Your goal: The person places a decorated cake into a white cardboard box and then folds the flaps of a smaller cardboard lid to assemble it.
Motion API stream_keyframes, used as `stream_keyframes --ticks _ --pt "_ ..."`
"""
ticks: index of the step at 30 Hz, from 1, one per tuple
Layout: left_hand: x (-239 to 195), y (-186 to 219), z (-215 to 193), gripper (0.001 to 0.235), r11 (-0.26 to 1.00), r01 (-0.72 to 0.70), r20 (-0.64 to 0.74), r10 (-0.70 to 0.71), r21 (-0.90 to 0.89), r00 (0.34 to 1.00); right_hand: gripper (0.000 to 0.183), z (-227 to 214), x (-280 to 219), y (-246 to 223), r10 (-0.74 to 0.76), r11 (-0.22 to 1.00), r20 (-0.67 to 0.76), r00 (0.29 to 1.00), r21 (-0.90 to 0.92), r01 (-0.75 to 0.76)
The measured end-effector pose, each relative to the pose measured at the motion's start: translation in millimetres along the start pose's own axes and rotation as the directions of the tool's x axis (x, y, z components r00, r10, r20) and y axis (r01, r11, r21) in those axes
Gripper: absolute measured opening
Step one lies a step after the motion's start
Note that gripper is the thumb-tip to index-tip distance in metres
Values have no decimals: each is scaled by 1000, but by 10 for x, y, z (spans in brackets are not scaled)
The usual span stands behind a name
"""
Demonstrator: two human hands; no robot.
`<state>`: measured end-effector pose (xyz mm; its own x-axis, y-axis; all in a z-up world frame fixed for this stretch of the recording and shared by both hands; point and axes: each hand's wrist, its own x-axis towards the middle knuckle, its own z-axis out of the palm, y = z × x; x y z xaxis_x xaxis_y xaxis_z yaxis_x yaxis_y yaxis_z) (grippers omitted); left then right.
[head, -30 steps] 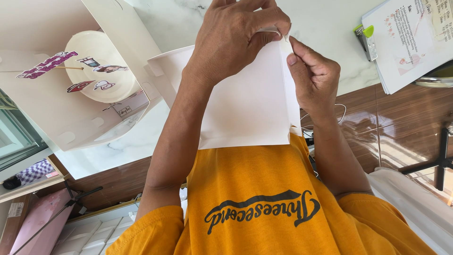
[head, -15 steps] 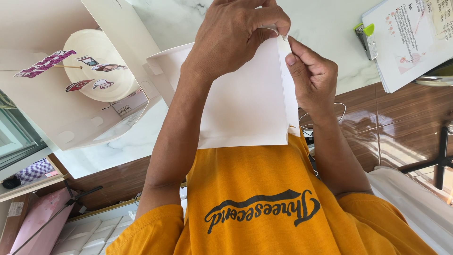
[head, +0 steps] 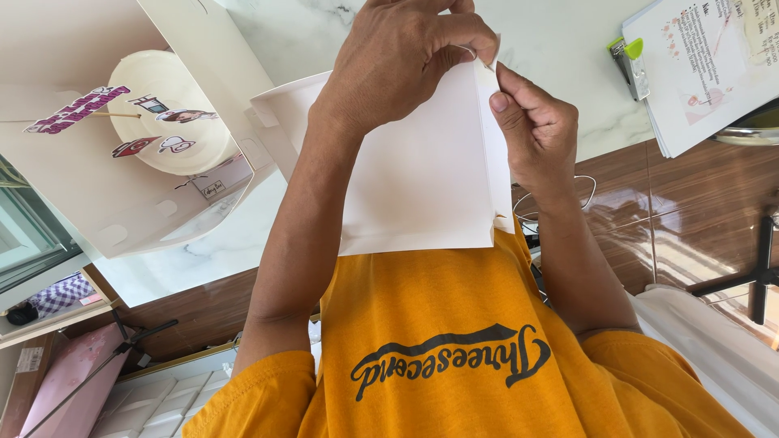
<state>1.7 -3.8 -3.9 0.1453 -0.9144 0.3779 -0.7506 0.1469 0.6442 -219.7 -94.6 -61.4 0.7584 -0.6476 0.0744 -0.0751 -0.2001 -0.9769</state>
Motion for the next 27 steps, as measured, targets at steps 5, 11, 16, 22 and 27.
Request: stream_keyframes --ticks 5,11,16,22,27 --pt "-3 -64 35 19 999 30 45 -29 -23 999 35 -8 6 34 34 999 21 999 31 -34" --pt "9 -98 29 20 1000 -9 105 6 24 994 35 -35 35 -10 72 997 55 996 14 -73" --pt "66 -88 46 18 997 -59 79 55 57 995 33 -27 58 -4 150 988 37 988 39 -151" --pt "91 -233 58 19 992 -128 125 127 -2 984 30 -16 93 -34 134 991 43 990 25 -135" --pt "85 -267 66 19 995 -74 159 85 -72 984 28 -29 103 -36 150 986 39 988 71 -152"
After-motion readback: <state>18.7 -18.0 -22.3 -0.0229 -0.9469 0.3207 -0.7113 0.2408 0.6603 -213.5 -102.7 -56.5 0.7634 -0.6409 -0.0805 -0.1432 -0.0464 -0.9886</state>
